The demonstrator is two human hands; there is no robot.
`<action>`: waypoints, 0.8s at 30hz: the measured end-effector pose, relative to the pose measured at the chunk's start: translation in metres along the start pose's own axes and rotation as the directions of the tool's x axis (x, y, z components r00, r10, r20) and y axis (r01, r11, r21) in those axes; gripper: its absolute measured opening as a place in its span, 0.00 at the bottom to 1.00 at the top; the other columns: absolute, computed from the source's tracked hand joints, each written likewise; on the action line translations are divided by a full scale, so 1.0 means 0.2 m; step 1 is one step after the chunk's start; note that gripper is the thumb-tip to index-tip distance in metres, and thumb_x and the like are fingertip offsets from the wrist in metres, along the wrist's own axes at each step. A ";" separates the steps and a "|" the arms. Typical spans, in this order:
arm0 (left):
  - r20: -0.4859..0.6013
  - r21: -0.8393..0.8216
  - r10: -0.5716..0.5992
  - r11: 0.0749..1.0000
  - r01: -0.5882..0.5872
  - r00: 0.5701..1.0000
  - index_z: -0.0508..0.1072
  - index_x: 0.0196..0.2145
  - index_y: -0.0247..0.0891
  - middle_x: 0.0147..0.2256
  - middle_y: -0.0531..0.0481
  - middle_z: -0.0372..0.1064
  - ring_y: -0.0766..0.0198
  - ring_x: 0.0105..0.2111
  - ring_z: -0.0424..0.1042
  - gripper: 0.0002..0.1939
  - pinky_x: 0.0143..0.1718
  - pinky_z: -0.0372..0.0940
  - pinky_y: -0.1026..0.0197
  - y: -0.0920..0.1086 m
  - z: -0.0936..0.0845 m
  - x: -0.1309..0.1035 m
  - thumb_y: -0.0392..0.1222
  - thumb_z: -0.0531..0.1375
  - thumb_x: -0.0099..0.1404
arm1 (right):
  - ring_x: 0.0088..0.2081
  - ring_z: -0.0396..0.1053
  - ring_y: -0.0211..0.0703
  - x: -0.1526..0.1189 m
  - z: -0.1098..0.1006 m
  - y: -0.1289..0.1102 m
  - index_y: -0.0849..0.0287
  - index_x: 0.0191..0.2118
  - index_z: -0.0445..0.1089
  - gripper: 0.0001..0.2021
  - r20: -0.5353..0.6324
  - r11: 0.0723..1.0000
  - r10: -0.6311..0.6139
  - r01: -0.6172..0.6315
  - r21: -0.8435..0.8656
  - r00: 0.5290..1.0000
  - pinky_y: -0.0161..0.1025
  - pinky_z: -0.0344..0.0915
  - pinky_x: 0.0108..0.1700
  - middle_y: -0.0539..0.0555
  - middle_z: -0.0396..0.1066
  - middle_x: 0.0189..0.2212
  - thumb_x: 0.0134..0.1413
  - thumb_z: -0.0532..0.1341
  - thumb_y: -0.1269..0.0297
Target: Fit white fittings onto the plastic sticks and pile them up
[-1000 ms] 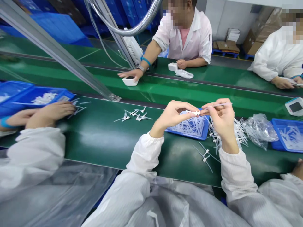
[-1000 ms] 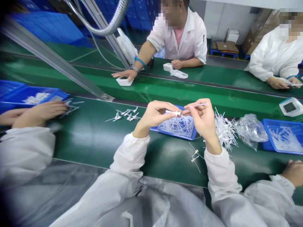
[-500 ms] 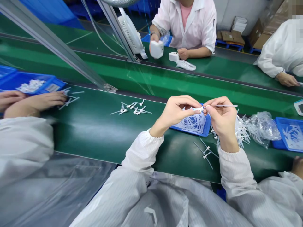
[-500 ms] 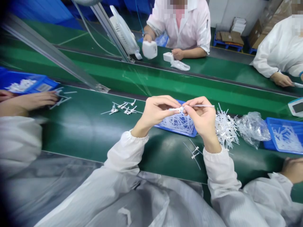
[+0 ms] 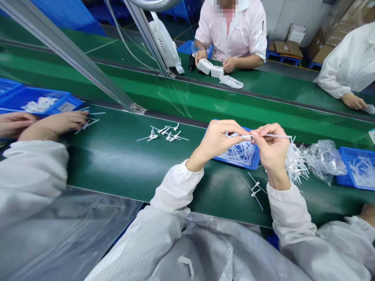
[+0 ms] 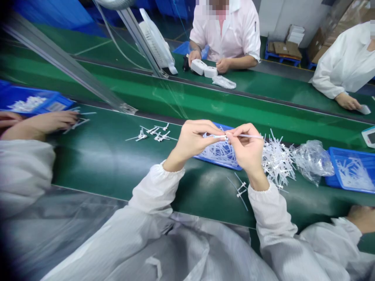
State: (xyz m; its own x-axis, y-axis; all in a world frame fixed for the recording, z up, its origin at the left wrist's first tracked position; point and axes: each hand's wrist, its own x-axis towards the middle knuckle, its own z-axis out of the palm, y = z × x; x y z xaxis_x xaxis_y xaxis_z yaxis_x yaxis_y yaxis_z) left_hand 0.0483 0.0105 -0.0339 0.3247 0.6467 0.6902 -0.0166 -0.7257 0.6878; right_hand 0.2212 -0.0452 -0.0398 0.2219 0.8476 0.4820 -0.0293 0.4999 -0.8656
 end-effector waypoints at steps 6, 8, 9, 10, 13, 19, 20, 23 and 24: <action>-0.028 -0.022 -0.051 0.998 0.051 0.998 0.88 0.34 0.41 0.33 0.46 0.84 0.62 0.32 0.81 0.09 0.31 0.70 0.61 -0.01 0.01 0.01 0.49 0.75 0.66 | 0.28 0.75 0.35 0.01 0.01 0.01 0.55 0.35 0.69 0.16 -0.015 1.000 0.000 0.000 0.013 1.000 0.36 0.76 0.34 0.48 0.80 0.33 0.58 0.76 0.56; -0.035 -0.057 -0.028 0.998 0.026 0.999 0.88 0.35 0.42 0.33 0.46 0.85 0.62 0.33 0.81 0.07 0.34 0.72 0.60 -0.02 0.01 0.01 0.47 0.74 0.67 | 0.27 0.74 0.34 0.03 -0.01 0.00 0.55 0.36 0.68 0.17 0.043 0.996 0.024 -0.028 0.088 0.999 0.36 0.76 0.33 0.47 0.80 0.34 0.58 0.77 0.57; -0.036 -0.072 -0.015 0.997 0.012 0.999 0.88 0.35 0.43 0.34 0.46 0.85 0.62 0.33 0.82 0.06 0.35 0.73 0.60 -0.02 0.01 0.01 0.46 0.74 0.67 | 0.27 0.74 0.34 0.03 -0.02 0.00 0.55 0.36 0.68 0.17 0.063 0.994 0.028 -0.035 0.104 0.998 0.36 0.76 0.33 0.47 0.80 0.34 0.58 0.77 0.58; -0.039 -0.081 -0.004 0.997 0.001 0.999 0.88 0.35 0.43 0.35 0.47 0.85 0.62 0.34 0.82 0.05 0.36 0.74 0.60 -0.02 0.02 0.01 0.45 0.74 0.67 | 0.27 0.74 0.34 0.04 -0.02 -0.01 0.55 0.36 0.68 0.17 0.069 0.994 0.030 -0.037 0.103 0.997 0.36 0.76 0.33 0.46 0.79 0.34 0.58 0.77 0.58; -0.053 -0.086 0.018 0.996 -0.022 0.998 0.88 0.36 0.43 0.35 0.47 0.85 0.62 0.34 0.82 0.03 0.36 0.74 0.60 -0.02 0.03 0.00 0.43 0.74 0.68 | 0.28 0.74 0.34 0.04 -0.04 -0.02 0.54 0.35 0.67 0.18 0.045 0.998 0.017 -0.020 0.062 0.999 0.35 0.75 0.33 0.46 0.77 0.32 0.57 0.77 0.58; -0.071 -0.127 0.053 0.990 -0.062 0.996 0.87 0.36 0.44 0.34 0.48 0.85 0.62 0.34 0.83 0.03 0.36 0.74 0.59 -0.03 0.04 -0.01 0.43 0.73 0.68 | 0.30 0.73 0.37 0.03 -0.02 -0.03 0.54 0.30 0.63 0.23 0.047 0.999 -0.048 0.047 0.008 0.998 0.38 0.74 0.34 0.46 0.72 0.29 0.55 0.78 0.52; -0.074 -0.139 0.051 0.988 -0.061 0.996 0.87 0.36 0.44 0.35 0.48 0.85 0.62 0.34 0.83 0.03 0.36 0.75 0.59 -0.03 0.04 -0.01 0.44 0.74 0.68 | 0.30 0.74 0.38 0.03 -0.01 -0.03 0.54 0.30 0.63 0.23 0.042 0.998 -0.065 0.065 -0.007 0.997 0.39 0.75 0.36 0.47 0.72 0.29 0.56 0.78 0.52; -0.079 -0.140 0.011 0.990 -0.022 0.997 0.87 0.34 0.43 0.33 0.48 0.84 0.61 0.33 0.82 0.05 0.36 0.74 0.59 -0.02 0.05 -0.01 0.45 0.75 0.66 | 0.32 0.75 0.39 0.02 -0.01 -0.03 0.54 0.30 0.66 0.19 0.032 0.995 -0.089 0.090 -0.052 0.996 0.41 0.76 0.39 0.48 0.74 0.30 0.58 0.76 0.54; -0.087 -0.145 -0.023 0.989 0.010 0.996 0.87 0.33 0.42 0.33 0.48 0.84 0.61 0.33 0.82 0.07 0.35 0.73 0.59 -0.02 0.05 -0.01 0.46 0.76 0.65 | 0.31 0.75 0.38 0.02 -0.02 -0.03 0.54 0.31 0.68 0.17 0.025 0.995 -0.073 0.075 -0.068 0.997 0.40 0.76 0.37 0.48 0.75 0.30 0.58 0.76 0.55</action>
State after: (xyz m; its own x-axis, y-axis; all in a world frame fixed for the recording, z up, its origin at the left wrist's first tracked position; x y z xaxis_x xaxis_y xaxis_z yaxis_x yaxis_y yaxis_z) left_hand 0.0580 0.0103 -0.0402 0.2417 0.6810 0.6912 -0.1502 -0.6775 0.7200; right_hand 0.2264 -0.0454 -0.0322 0.1994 0.8129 0.5472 0.0535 0.5486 -0.8344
